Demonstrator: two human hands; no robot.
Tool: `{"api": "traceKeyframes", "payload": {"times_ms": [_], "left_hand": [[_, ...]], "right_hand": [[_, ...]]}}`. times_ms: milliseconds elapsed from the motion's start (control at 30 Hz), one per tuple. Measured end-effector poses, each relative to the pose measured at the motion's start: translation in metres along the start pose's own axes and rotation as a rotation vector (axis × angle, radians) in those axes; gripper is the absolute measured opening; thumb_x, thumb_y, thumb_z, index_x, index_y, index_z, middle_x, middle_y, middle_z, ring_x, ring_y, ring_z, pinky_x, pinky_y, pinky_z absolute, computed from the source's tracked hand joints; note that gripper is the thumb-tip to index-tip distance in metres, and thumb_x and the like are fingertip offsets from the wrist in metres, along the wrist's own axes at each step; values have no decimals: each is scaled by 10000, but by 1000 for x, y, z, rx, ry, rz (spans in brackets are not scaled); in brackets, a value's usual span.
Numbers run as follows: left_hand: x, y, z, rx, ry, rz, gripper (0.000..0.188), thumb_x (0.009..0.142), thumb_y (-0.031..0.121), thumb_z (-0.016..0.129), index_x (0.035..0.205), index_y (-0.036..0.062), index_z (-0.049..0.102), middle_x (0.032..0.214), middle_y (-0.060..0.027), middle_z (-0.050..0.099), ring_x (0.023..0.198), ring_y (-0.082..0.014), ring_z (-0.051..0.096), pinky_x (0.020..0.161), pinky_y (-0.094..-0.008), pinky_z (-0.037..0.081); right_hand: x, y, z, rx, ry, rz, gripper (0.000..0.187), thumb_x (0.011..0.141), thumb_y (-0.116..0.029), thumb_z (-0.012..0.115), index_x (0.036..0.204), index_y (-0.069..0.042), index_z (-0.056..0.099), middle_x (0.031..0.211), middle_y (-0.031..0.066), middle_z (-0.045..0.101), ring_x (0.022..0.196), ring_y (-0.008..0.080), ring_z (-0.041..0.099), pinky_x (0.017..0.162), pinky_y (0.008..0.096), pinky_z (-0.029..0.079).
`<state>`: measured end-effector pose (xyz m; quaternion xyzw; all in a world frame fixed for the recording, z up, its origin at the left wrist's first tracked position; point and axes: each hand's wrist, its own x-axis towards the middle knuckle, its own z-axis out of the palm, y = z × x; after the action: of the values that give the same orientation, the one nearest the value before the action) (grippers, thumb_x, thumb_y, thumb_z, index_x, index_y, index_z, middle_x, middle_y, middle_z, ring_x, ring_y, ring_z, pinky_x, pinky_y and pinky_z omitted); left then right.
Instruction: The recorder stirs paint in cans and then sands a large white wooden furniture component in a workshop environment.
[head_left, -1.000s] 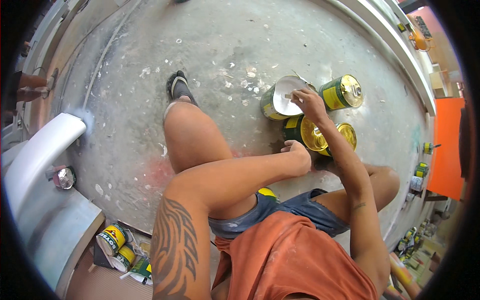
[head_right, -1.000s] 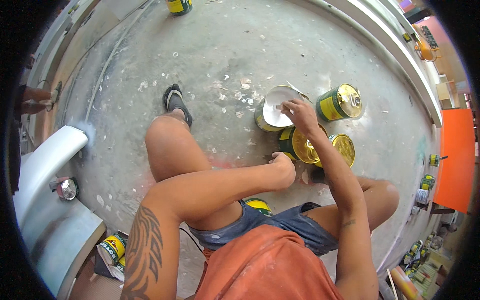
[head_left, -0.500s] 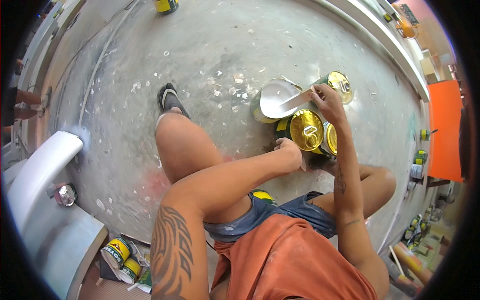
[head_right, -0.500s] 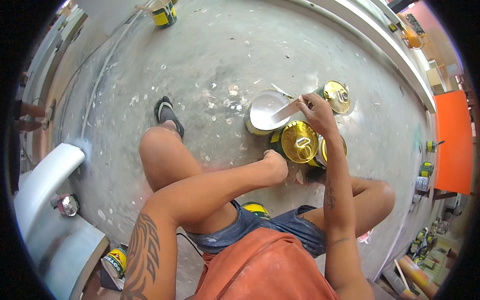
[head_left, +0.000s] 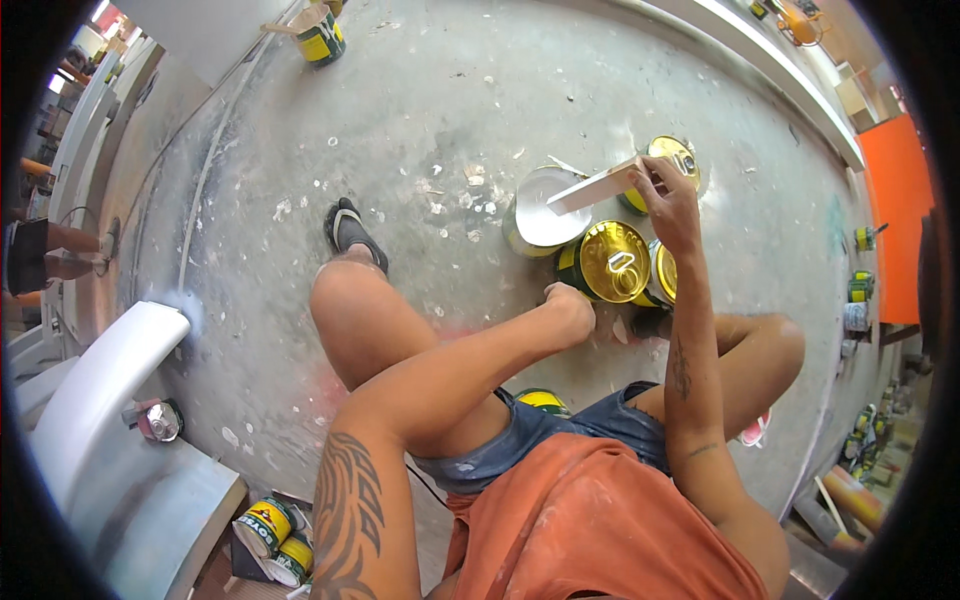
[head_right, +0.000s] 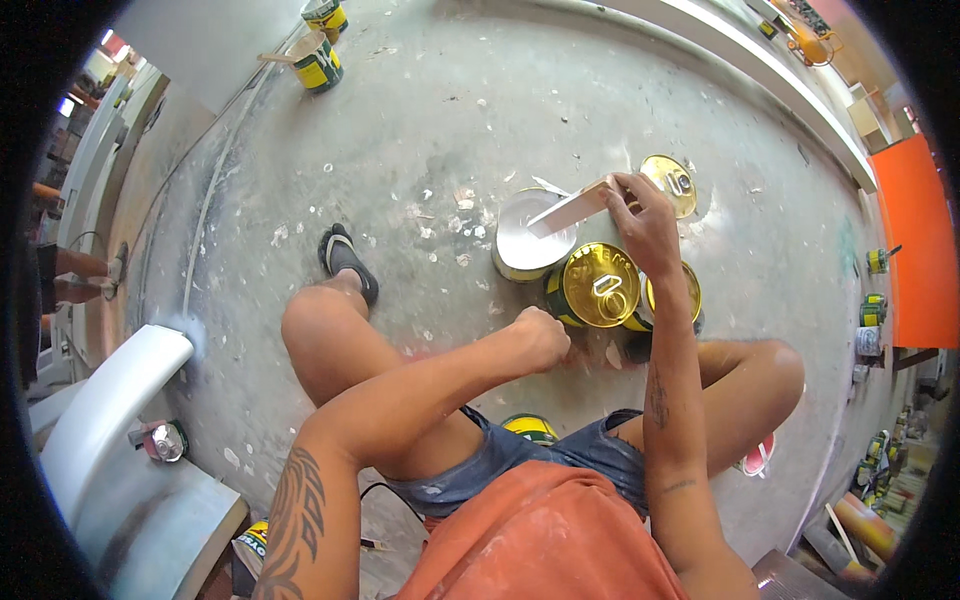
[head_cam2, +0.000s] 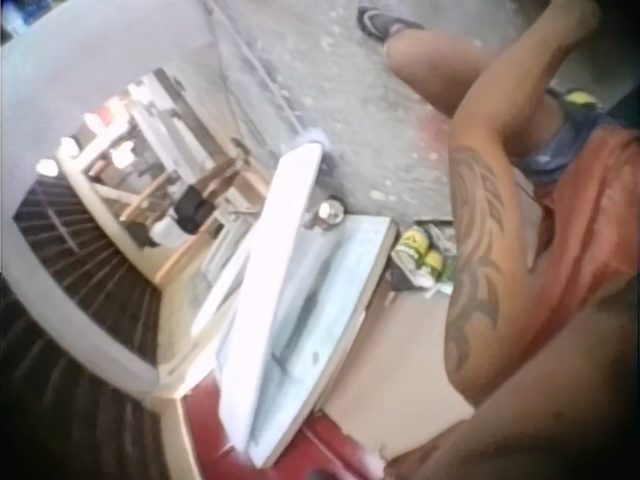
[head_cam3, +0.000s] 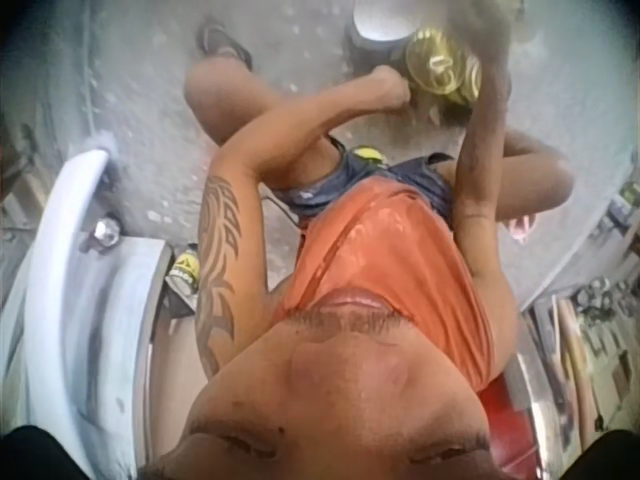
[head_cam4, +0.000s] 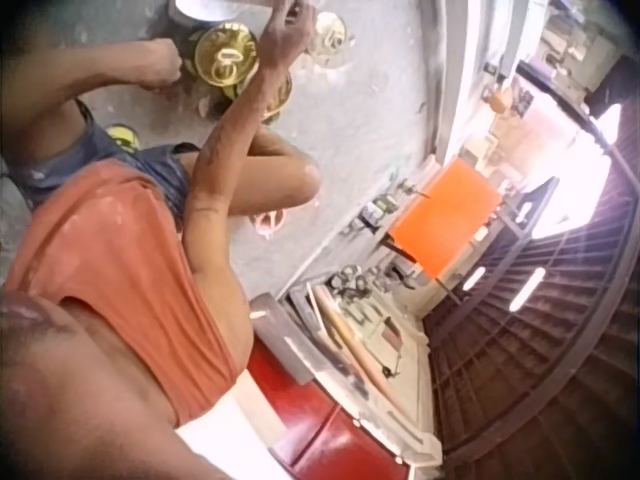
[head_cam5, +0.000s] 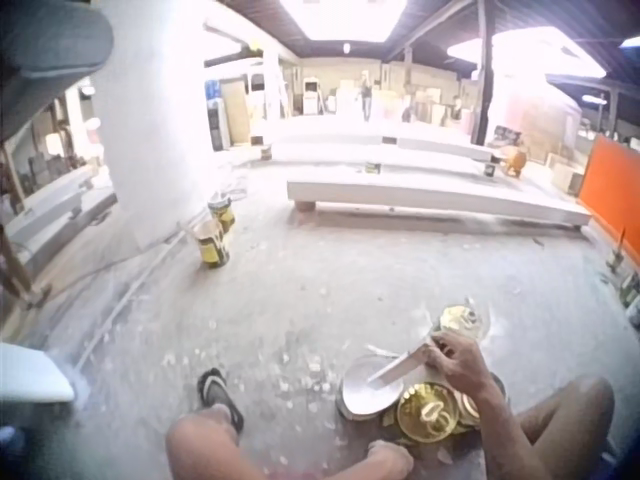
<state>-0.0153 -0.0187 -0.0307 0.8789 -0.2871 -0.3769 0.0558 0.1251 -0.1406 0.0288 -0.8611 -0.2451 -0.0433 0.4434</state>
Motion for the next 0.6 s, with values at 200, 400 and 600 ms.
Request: {"api": "traceKeyframes", "payload": {"times_ms": [200, 400, 600], "left_hand": [[6, -2, 1, -16, 21, -21, 281, 899, 284, 641, 1093, 127, 768, 1136, -98, 736, 1071, -259, 704, 849, -402, 561], [10, -3, 5, -4, -19, -33, 299, 875, 290, 680, 1134, 164, 761, 1160, -53, 732, 1048, -246, 706, 806, -420, 553], [-1, -2, -3, -20, 0, -21, 272, 891, 270, 649, 1084, 122, 770, 1147, -105, 732, 1061, -266, 708, 854, -401, 561]], "right_hand": [[-2, 15, -4, 100, 47, 63, 271, 932, -167, 699, 1106, 40, 677, 932, 80, 677, 808, 142, 620, 748, 283, 496], [1, 26, -9, 321, 91, 205, 319, 969, -221, 683, 1166, 29, 678, 959, 37, 680, 835, 93, 603, 744, 247, 497], [4, 30, -17, 431, 151, 241, 327, 983, -246, 665, 1165, 25, 688, 977, 37, 688, 842, 94, 608, 741, 246, 500]]}}
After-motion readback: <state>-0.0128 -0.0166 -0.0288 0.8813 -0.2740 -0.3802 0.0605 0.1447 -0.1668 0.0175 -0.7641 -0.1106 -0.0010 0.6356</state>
